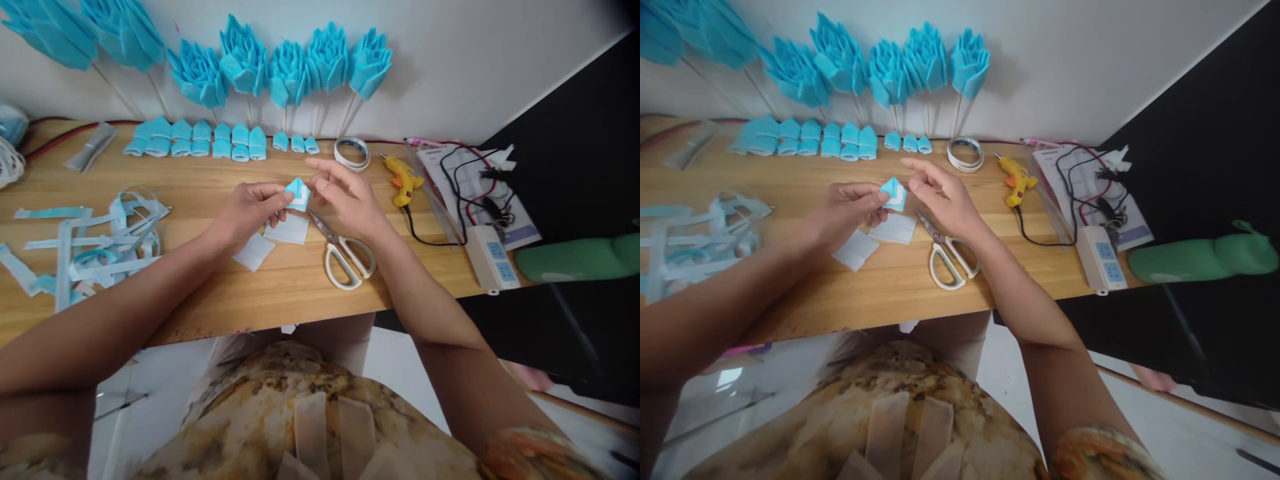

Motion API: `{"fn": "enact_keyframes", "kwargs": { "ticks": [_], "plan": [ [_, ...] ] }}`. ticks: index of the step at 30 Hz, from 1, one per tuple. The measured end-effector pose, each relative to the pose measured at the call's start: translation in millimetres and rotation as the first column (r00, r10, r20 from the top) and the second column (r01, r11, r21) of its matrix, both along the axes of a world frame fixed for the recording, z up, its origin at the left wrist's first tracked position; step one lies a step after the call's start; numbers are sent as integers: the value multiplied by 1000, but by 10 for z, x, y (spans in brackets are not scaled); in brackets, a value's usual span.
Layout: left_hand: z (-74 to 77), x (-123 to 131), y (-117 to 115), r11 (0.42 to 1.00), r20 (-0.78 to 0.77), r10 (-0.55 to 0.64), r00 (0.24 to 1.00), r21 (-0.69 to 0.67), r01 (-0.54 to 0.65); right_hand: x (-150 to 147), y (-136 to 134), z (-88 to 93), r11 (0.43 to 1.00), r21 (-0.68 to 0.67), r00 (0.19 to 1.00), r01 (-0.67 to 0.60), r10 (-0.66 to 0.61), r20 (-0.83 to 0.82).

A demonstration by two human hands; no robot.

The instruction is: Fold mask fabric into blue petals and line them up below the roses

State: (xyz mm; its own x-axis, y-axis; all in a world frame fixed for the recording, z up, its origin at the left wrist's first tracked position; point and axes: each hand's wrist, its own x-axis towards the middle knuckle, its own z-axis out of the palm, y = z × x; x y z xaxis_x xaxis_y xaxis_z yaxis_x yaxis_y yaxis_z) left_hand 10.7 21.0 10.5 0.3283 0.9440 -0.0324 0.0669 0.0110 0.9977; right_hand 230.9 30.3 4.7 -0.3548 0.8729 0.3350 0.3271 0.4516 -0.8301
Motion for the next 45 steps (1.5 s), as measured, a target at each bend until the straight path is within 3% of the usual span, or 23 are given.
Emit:
{"fn": "enact_keyframes", "kwargs": {
  "ticks": [3,6,15,26,34,38,42,45],
  "plan": [
    [-17,1,6,1000,-42,13,999,25,-12,-20,13,-56,988,-108,991,-113,104,-87],
    [-4,2,-6,998,-78,-5,997,60,10,-47,8,-89,981,-118,984,-157,144,-107],
    [35,33,-46,996,-121,-12,993,85,23,-84,-12,-80,998,-56,1000,-27,26,-13],
    [41,40,-49,996,-158,-39,987,77,52,-69,28,-107,992,-117,994,-57,45,-98],
    [91,3,-18,994,-82,66,994,96,-58,-83,29,-82,982,-185,979,-22,-17,-203],
    [240,-52,16,964,-116,149,982,236,-119,-72,83,-86,987,-161,965,26,-67,-254],
    [461,-120,37,857,-391,263,882,514,-28,-56,132,-79,980,-154,949,125,-164,-268],
    [527,-156,137,755,-635,403,659,638,152,-75,136,-57,973,-190,932,132,-188,-311]
  ]
}}
